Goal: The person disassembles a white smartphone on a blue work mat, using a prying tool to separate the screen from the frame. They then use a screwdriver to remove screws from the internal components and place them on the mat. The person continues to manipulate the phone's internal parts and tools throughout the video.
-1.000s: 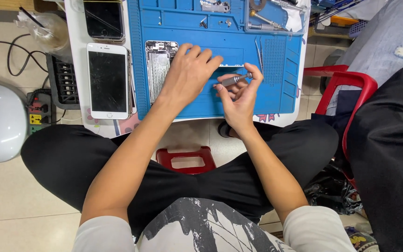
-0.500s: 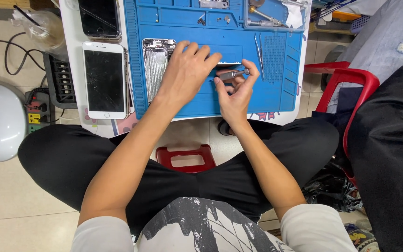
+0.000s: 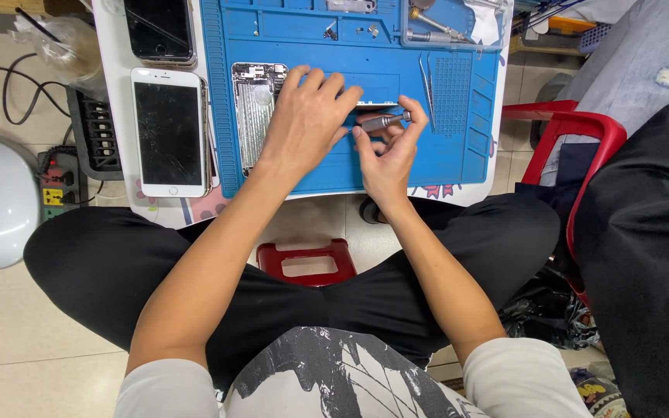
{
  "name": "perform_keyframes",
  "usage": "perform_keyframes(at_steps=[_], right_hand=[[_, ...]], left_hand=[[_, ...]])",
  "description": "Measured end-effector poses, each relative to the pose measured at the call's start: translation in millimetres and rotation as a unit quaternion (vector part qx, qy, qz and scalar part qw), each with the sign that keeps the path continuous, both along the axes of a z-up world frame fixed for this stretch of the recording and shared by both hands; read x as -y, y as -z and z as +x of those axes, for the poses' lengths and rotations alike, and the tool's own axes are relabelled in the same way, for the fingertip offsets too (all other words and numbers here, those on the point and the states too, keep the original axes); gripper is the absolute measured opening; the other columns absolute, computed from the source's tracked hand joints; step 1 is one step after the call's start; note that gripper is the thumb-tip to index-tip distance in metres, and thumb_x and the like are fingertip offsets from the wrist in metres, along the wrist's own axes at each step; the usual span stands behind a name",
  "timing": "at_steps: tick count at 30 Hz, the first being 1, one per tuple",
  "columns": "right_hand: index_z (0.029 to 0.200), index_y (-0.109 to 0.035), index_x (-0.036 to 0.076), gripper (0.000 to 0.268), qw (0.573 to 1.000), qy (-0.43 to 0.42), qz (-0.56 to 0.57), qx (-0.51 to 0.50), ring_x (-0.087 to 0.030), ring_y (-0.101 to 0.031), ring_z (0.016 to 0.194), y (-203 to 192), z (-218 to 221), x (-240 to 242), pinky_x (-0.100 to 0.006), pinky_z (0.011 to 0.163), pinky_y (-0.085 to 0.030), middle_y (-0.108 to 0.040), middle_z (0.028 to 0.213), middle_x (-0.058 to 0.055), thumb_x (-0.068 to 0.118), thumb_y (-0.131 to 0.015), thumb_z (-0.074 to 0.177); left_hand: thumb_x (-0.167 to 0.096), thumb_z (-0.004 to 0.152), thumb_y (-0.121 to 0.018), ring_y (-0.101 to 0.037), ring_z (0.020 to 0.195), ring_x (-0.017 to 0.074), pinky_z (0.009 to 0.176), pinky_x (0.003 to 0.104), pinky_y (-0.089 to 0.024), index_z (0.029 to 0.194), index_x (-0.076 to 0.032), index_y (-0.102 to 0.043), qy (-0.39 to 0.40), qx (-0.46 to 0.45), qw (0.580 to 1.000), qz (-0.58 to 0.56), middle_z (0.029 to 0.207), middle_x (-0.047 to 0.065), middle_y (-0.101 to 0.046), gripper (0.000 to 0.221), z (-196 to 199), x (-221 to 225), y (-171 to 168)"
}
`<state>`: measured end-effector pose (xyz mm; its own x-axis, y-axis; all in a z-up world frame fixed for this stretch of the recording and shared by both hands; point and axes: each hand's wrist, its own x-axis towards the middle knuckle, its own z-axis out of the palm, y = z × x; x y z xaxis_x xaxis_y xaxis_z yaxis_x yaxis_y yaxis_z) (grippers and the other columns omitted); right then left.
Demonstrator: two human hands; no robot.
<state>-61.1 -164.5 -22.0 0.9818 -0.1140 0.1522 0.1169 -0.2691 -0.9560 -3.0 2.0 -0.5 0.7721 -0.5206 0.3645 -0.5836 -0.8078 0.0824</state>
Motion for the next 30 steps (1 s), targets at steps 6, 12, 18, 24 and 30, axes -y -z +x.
perform_keyframes(at_steps=[6,12,18,24,30], right_hand=[[0.145,-0.029,0.016,0.061,1.000,-0.001,0.000,0.003,-0.020,-0.070,0.081,-2.0,0.6,-0.6,-0.022,0.062,-0.059,-0.073,0.105,-0.019,0.002,-0.070,0.103],[0.146,-0.030,0.017,0.062,1.000,0.022,-0.015,-0.004,-0.018,-0.070,0.082,-14.3,1.1,5.6,-0.020,0.057,-0.052,-0.074,0.102,-0.017,0.002,-0.071,0.102],[0.143,-0.030,0.018,0.062,0.993,0.111,0.006,0.035,-0.020,-0.068,0.059,-52.7,11.7,39.2,-0.031,0.058,-0.062,-0.069,0.085,-0.016,0.004,-0.077,0.105],[0.121,-0.033,0.018,0.042,0.981,0.111,0.011,0.160,-0.017,-0.048,0.061,-58.3,24.8,91.6,-0.031,0.061,-0.043,-0.051,0.077,-0.009,0.010,-0.072,0.109],[0.108,-0.040,0.013,0.030,0.985,0.087,0.030,0.148,-0.012,-0.054,0.042,-81.7,39.6,110.2,-0.021,0.043,-0.042,-0.057,0.063,-0.007,0.017,-0.068,0.114]], left_hand=[[-0.046,0.071,-0.096,-0.064,0.091,0.0244,0.098,0.041,-0.048,0.114,-0.020,-0.068,-0.002,0.007,1.000,0.001,0.100,0.001,-0.067,0.057,0.6,-0.2,-0.9],[-0.047,0.072,-0.095,-0.065,0.094,0.0252,0.100,0.041,-0.048,0.115,-0.021,-0.068,-0.005,0.000,1.000,0.013,0.101,0.001,-0.067,0.057,-0.5,1.3,0.0],[-0.042,0.071,-0.097,-0.066,0.093,0.0243,0.102,0.042,-0.049,0.114,-0.020,-0.070,-0.005,0.002,1.000,-0.003,0.101,0.002,-0.068,0.056,-1.6,1.3,1.3],[-0.030,0.076,-0.095,-0.065,0.095,0.0252,0.099,0.041,-0.049,0.115,-0.020,-0.068,0.002,-0.008,1.000,-0.012,0.102,0.002,-0.068,0.048,3.0,1.8,9.6],[-0.013,0.068,-0.101,-0.070,0.090,0.0234,0.101,0.048,-0.051,0.109,-0.016,-0.074,0.036,-0.018,0.995,-0.087,0.091,0.003,-0.068,0.049,1.3,-3.0,5.6]])
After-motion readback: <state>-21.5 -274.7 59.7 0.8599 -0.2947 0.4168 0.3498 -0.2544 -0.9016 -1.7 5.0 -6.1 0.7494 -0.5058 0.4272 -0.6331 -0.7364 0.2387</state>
